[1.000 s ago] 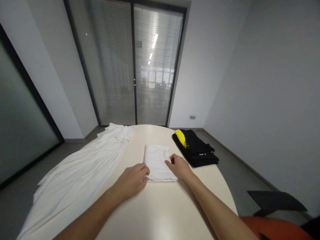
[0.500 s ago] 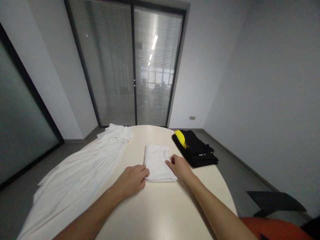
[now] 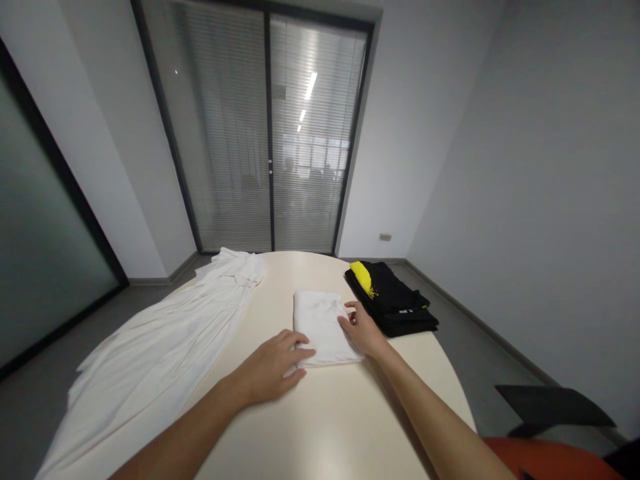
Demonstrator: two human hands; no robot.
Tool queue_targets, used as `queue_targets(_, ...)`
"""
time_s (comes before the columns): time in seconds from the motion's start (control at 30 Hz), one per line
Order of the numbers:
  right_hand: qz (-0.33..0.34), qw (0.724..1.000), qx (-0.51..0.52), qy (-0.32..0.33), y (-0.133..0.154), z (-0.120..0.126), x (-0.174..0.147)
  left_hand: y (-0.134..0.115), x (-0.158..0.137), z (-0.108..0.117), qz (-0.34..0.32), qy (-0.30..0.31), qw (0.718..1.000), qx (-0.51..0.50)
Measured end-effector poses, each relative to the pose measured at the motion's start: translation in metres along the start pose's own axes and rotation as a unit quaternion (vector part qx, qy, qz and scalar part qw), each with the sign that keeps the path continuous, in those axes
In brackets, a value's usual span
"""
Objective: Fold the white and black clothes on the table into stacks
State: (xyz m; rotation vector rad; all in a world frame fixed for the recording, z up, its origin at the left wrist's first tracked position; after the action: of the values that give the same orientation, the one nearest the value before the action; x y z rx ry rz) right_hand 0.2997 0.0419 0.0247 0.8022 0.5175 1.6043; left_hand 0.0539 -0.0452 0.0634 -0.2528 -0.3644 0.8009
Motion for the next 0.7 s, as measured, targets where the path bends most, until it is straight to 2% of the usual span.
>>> queue_targets(0.17, -0.007, 0.999, 0.014, 0.039, -0.004, 0.007, 0.001, -0.024, -0.002, -0.008, -0.057, 0.053, 0.995, -0.059)
queue_targets(0.27, 0.013, 0.997, -0.040, 0.061, -0.002, 0.014, 0.000, -0.032, -0.001, -0.012, -0.069, 0.048, 0.994, -0.068)
queue_targets(0.4, -0.014, 0.988, -0.143, 0.062, 0.006, 0.021, -0.003, -0.024, 0.002, -0.014, -0.042, 0.004, 0.998, -0.043)
queue_targets(0.57, -0.109, 0.953, -0.273, 0.066, 0.020, 0.019, -0.003, -0.018, 0.002, -0.013, -0.062, 0.033, 0.997, -0.030)
queue_targets(0.7, -0.110, 0.947, -0.289, 0.088, 0.021, 0.014, 0.002, -0.015, 0.000, -0.014, -0.057, 0.031, 0.998, -0.020)
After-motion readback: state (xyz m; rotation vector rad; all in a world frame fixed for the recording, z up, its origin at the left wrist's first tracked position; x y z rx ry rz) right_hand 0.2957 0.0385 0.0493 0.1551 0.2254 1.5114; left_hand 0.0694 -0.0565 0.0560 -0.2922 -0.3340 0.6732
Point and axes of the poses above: each hand's wrist, its own x-axis towards the middle knuckle, its own z-axis out of the back of the hand, y = z × x, the point moved 3 cm from there along x, towards the middle knuckle, and after that the axes turned 5 degrees about z, right-handed, at the moved point
